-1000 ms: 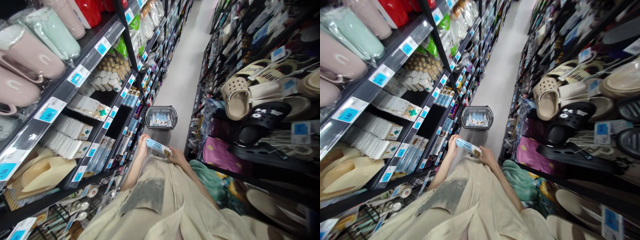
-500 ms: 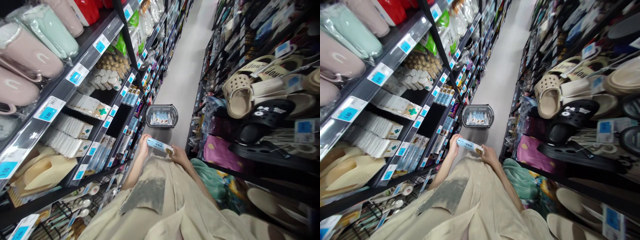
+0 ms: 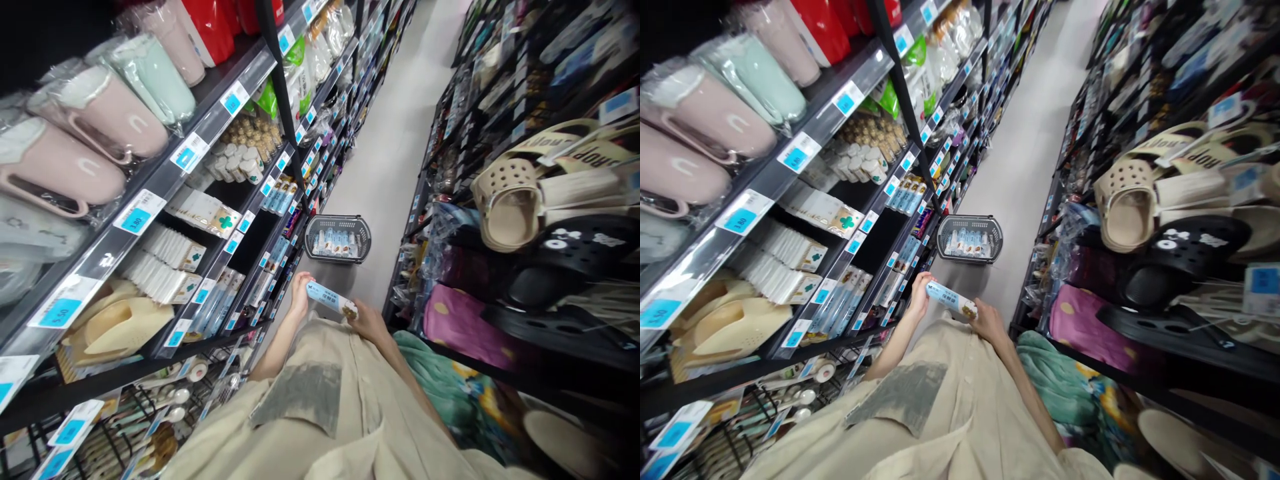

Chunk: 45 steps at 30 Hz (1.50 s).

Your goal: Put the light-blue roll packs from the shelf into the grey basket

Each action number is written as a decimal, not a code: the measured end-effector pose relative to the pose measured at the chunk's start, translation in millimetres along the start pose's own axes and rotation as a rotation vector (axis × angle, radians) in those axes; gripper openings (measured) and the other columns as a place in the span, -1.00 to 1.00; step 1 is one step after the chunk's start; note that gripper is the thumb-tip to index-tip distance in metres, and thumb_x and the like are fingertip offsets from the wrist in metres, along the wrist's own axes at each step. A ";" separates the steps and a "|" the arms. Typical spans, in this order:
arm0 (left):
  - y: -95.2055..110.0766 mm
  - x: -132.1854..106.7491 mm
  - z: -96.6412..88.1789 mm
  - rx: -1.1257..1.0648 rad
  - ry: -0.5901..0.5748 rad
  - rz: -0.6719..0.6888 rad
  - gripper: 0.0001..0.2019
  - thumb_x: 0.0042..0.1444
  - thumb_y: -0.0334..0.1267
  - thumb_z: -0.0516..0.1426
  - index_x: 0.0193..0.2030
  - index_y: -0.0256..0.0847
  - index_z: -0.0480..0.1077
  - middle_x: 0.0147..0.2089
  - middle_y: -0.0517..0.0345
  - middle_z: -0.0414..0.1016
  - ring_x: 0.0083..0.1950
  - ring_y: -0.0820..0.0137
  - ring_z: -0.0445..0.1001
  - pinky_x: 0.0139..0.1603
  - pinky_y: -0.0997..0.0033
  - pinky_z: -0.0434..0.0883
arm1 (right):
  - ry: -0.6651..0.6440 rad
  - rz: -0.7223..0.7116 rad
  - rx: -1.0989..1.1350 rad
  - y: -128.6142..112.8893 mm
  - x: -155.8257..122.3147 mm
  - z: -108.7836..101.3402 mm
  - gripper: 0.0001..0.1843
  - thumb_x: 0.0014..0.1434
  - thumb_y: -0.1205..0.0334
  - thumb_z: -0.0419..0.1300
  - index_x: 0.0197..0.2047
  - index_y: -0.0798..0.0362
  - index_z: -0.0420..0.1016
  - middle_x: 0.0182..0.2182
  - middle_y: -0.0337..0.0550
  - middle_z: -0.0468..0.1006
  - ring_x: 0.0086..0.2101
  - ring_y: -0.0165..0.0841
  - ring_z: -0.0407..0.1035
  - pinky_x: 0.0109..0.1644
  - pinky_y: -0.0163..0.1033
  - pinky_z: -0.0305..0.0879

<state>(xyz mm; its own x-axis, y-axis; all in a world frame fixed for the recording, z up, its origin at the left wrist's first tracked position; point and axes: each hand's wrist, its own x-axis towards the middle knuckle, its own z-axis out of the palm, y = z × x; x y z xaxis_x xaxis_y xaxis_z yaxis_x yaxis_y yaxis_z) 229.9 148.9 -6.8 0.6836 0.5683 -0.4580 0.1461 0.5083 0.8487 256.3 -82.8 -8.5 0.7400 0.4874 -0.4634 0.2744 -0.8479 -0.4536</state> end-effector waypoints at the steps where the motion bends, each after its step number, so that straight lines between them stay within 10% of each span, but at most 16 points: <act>1: -0.2 -0.8 -0.1 -0.009 -0.003 0.002 -0.73 -0.05 -0.17 0.29 -0.19 -0.15 0.45 -0.32 0.18 0.54 -0.27 0.34 0.53 -0.16 0.37 0.40 | 0.005 -0.005 0.003 0.6 0.0 0.4 -0.81 0.28 0.27 0.24 -0.02 0.00 0.51 -0.19 -0.06 0.70 -0.22 -0.19 0.56 -0.26 -0.26 0.09; 29: -25.1 -43.5 11.3 0.242 -0.247 -0.143 -0.69 0.06 -0.05 0.34 -0.14 -0.18 0.52 -0.03 0.02 0.58 -0.04 0.25 0.53 -0.02 0.33 0.43 | 0.157 -0.036 0.222 72.4 -35.5 11.9 -0.67 0.32 0.23 0.23 0.14 0.01 0.53 0.01 0.02 0.67 -0.13 -0.16 0.55 -0.16 -0.25 0.26; 39: -26.8 -55.6 -28.9 0.513 -0.434 -0.236 -0.45 -0.20 -0.29 0.55 0.01 -0.17 0.62 0.02 -0.02 0.62 0.05 0.21 0.56 0.12 0.24 0.49 | 0.301 0.086 0.610 101.5 -32.8 34.0 -0.30 0.12 0.28 0.27 0.35 0.05 0.39 -0.07 -0.04 0.71 -0.27 -0.23 0.57 -0.08 -0.19 0.47; 45: 0.9 -13.2 -45.7 0.411 -0.239 -0.262 -0.44 -0.21 -0.21 0.57 0.00 -0.20 0.62 0.04 -0.08 0.62 0.06 0.14 0.59 0.07 0.13 0.58 | 0.193 0.056 0.752 97.1 -5.1 27.4 -0.43 0.25 0.12 0.21 0.31 0.04 0.45 0.01 0.02 0.72 -0.36 -0.28 0.57 -0.12 -0.14 0.53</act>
<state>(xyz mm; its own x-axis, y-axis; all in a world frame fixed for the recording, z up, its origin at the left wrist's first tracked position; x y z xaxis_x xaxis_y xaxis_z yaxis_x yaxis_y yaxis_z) 188.3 171.5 -12.1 0.7230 0.2693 -0.6362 0.5687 0.2907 0.7694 262.3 -161.9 -71.1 0.8534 0.3444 -0.3913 -0.2056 -0.4674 -0.8598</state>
